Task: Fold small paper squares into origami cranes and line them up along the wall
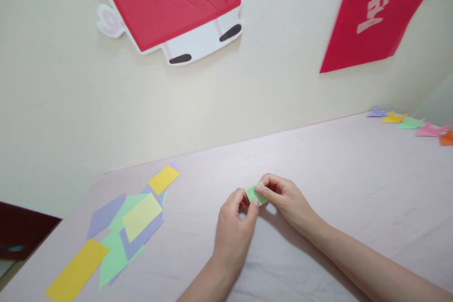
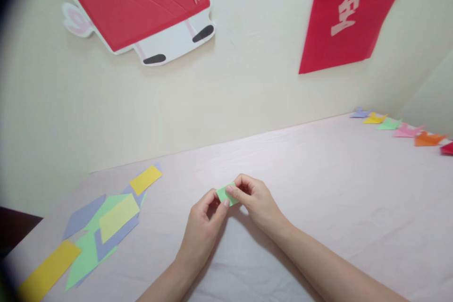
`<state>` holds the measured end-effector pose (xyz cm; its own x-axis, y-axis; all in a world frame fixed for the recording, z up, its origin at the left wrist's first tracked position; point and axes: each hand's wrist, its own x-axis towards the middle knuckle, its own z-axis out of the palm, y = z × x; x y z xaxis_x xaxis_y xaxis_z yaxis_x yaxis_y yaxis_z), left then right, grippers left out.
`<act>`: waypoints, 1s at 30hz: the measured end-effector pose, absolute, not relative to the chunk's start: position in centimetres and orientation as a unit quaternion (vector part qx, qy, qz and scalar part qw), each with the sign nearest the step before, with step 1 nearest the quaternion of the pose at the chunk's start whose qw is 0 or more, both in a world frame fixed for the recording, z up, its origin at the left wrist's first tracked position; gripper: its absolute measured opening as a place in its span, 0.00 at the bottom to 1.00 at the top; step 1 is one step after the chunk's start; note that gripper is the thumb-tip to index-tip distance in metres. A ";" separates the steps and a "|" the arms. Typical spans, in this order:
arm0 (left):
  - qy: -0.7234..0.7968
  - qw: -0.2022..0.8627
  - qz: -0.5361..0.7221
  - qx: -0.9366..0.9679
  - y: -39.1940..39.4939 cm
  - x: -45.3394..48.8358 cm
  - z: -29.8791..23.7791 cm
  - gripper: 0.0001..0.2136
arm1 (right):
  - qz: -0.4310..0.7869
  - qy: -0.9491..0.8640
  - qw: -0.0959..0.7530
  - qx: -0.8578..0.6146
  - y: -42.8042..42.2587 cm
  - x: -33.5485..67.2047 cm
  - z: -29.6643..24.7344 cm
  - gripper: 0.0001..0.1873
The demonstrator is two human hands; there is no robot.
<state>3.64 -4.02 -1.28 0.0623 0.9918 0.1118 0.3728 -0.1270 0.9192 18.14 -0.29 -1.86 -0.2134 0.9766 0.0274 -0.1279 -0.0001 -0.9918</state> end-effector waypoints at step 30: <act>0.583 0.284 0.295 0.702 -5.0 2.8 -0.2 0.14 | 0.482 -0.625 0.431 -0.436 -0.5 18.6 -1.9 0.07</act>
<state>2.77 -5.04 -0.21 0.1459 0.9857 0.0838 0.6504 -0.1594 0.7427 18.58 -0.46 -1.93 -0.2474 0.9616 0.1189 0.1294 0.1544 -0.9795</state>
